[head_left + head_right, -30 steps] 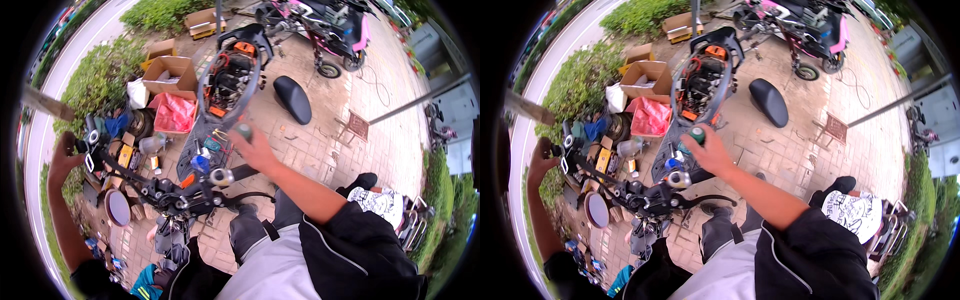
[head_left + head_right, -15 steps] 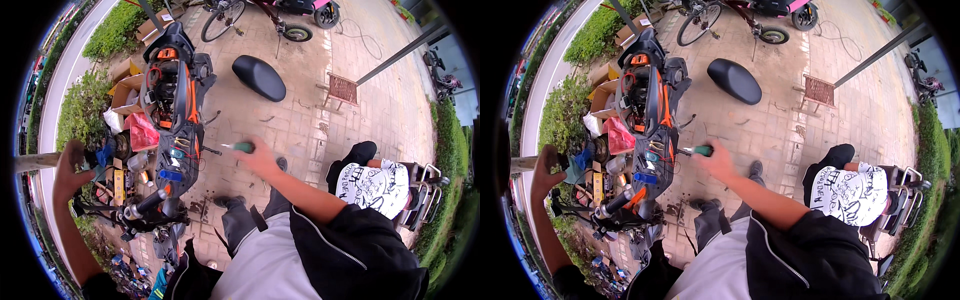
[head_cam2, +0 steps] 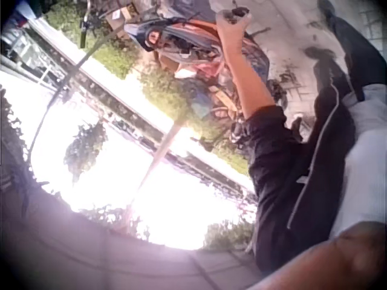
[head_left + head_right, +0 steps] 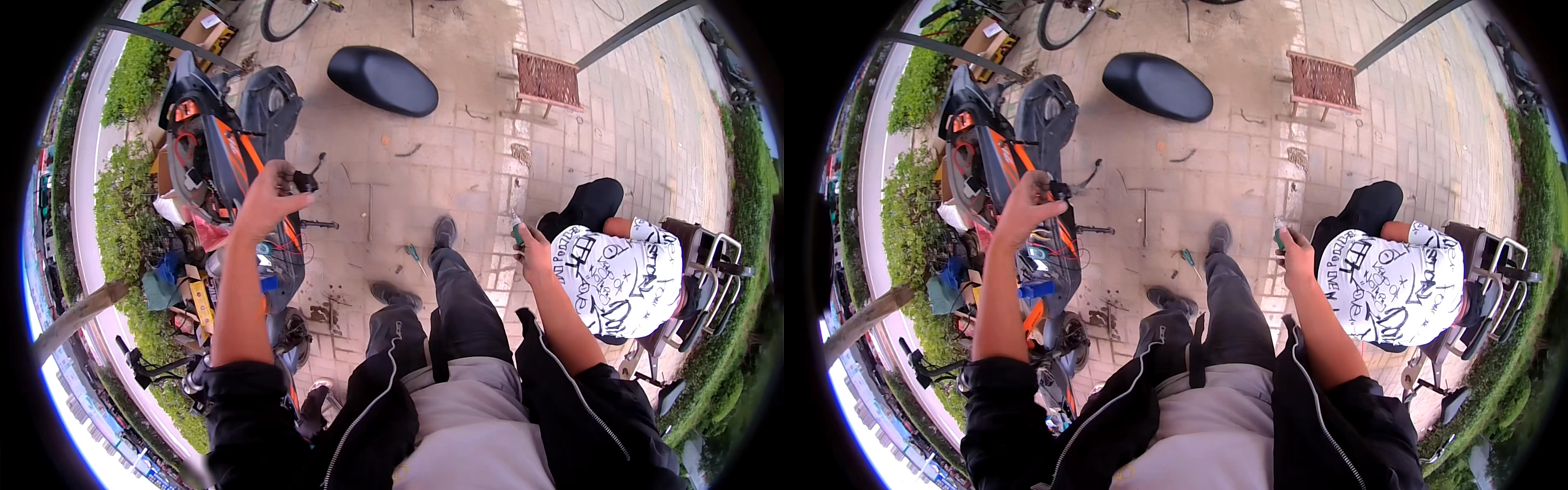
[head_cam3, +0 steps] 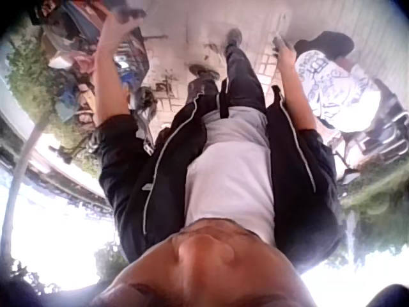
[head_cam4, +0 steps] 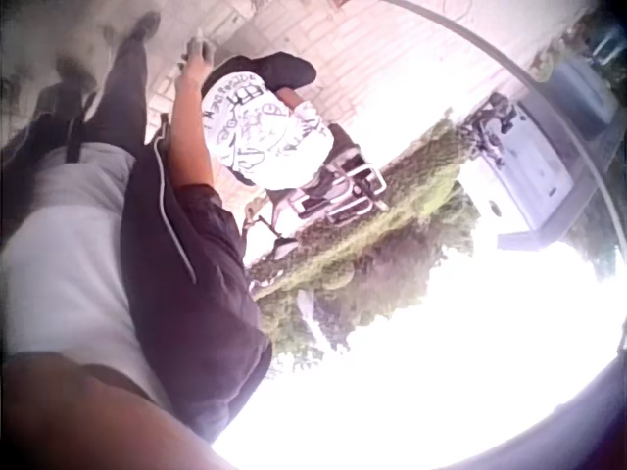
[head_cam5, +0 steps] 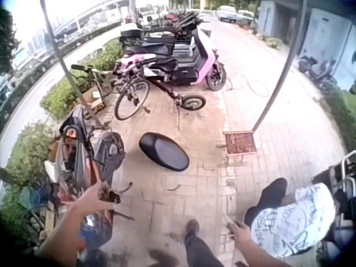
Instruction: The person works on the handlebars of an orange electric scooter, using a screwdriver to tighten components and adjusting the grips. They briefly walk into a cluttered shop to retrieve a blue bottle, then return to the scooter to continue the repair work.
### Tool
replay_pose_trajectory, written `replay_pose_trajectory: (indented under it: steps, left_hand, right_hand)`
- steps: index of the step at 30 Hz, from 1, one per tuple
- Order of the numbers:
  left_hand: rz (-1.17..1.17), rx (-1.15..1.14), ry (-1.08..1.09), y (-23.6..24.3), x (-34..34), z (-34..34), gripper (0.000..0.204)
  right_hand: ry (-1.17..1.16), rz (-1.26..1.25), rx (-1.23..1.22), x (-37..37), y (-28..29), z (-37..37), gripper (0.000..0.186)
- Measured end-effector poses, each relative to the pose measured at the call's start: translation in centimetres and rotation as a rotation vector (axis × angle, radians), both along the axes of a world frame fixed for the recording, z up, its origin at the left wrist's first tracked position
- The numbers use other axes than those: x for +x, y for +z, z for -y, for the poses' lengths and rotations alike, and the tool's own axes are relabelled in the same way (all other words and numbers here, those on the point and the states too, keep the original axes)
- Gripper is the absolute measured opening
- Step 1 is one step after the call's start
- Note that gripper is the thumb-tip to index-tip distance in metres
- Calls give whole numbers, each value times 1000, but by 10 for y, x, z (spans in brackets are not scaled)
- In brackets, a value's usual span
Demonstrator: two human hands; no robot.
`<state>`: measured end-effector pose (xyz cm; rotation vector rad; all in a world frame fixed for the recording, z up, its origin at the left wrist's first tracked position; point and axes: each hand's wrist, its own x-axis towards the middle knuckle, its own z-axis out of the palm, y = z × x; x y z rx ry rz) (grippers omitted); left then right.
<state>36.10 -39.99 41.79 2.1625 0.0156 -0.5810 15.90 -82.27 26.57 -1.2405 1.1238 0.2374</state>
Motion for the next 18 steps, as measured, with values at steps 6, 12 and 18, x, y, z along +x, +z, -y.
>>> replay_pose_trajectory:
  steps: [6,12,18]
  left_hand:
    - [-284,-312,300,-141,-59,20,47]
    - [-412,-296,627,-275,-151,-28,48]
    - [-483,-256,770,-401,-224,-82,36]
  right_hand:
    - [47,-39,33,-46,-46,-12,40]
    - [22,-2,251,-36,-108,-49,53]
    - [508,-173,478,24,-233,-113,56]
